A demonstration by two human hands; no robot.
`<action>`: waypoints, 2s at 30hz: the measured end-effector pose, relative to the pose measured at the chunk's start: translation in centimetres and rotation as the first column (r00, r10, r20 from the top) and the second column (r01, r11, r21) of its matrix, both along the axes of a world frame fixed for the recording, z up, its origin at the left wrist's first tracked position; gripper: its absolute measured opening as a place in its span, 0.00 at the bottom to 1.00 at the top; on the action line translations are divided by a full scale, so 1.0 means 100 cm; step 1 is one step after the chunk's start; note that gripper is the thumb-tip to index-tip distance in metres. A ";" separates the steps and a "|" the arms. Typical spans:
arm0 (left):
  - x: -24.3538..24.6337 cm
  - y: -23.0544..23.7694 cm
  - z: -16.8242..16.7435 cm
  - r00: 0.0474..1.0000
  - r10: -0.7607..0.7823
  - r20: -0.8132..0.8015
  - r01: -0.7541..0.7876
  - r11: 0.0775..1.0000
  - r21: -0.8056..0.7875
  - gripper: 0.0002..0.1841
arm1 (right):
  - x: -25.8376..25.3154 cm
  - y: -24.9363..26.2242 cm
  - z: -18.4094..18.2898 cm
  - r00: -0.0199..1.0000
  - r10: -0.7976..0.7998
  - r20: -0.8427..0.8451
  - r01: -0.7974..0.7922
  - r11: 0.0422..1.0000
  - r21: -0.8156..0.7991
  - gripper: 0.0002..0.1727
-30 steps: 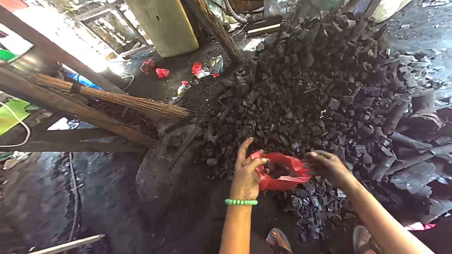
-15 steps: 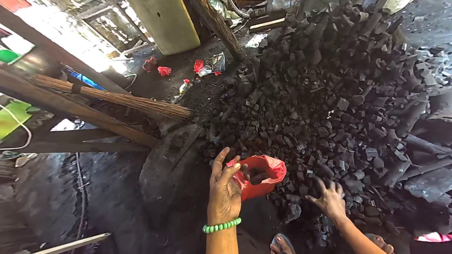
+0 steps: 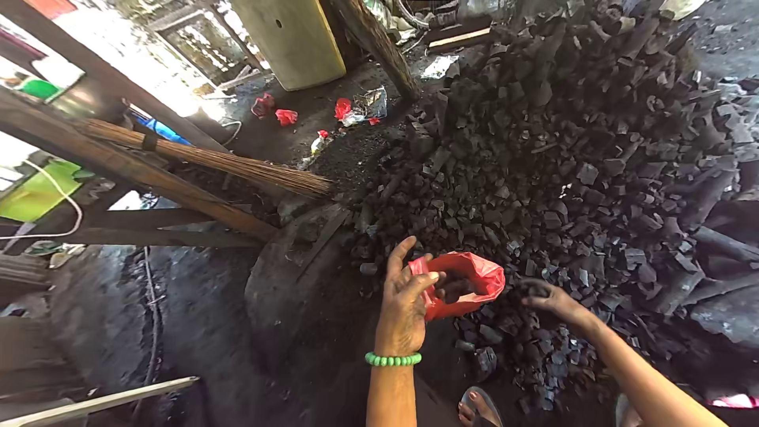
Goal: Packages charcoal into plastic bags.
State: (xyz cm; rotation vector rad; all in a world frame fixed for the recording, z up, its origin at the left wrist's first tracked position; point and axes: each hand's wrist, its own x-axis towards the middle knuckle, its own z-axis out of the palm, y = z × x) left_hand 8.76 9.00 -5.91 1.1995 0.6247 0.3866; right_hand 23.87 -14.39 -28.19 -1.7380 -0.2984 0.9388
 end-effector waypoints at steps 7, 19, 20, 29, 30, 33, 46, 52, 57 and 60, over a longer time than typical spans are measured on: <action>0.006 -0.024 -0.007 0.961 -0.275 0.022 0.276 0.961 -0.023 0.46 | -0.014 0.034 0.099 0.979 0.066 -0.194 0.105 0.650 0.753 0.39; -0.013 -0.012 0.010 0.995 0.041 0.096 -0.048 0.996 0.070 0.36 | -0.035 0.067 0.086 0.851 -0.260 0.456 0.104 0.935 0.339 0.13; -0.013 -0.009 0.011 0.991 0.070 0.114 -0.081 0.993 0.090 0.36 | -0.035 0.064 0.070 0.854 -0.330 0.403 0.229 0.933 0.278 0.13; -0.004 0.012 0.001 0.977 0.199 0.073 -0.210 0.953 0.219 0.37 | -0.132 0.075 -0.051 0.400 0.857 0.324 -0.560 0.508 -0.654 0.29; -0.003 0.015 0.000 0.973 0.222 0.064 -0.231 0.948 0.218 0.36 | -0.123 0.069 -0.052 0.401 0.849 0.344 -0.542 0.523 -0.658 0.28; -0.004 0.022 -0.003 0.961 0.270 0.063 -0.277 0.945 0.173 0.33 | -0.080 0.042 -0.048 0.438 0.788 0.432 -0.482 0.612 -0.627 0.27; 0.013 -0.014 -0.019 0.967 -0.253 0.002 0.253 0.966 -0.057 0.33 | 0.022 0.019 0.067 0.846 -0.375 -0.379 0.515 0.758 0.401 0.31; 0.022 -0.032 -0.026 0.938 -0.332 0.102 0.343 0.930 -0.131 0.35 | -0.016 0.053 0.096 0.990 0.089 0.106 -0.117 0.947 0.299 0.29; 0.017 -0.031 -0.017 0.970 -0.241 0.030 0.243 0.966 -0.090 0.29 | -0.019 0.058 0.099 0.934 0.154 0.321 -0.184 0.981 0.064 0.20; 0.010 -0.026 -0.010 0.993 -0.102 -0.054 0.101 0.994 -0.033 0.26 | 0.005 0.041 0.088 0.935 -0.332 -0.122 0.352 0.839 0.414 0.30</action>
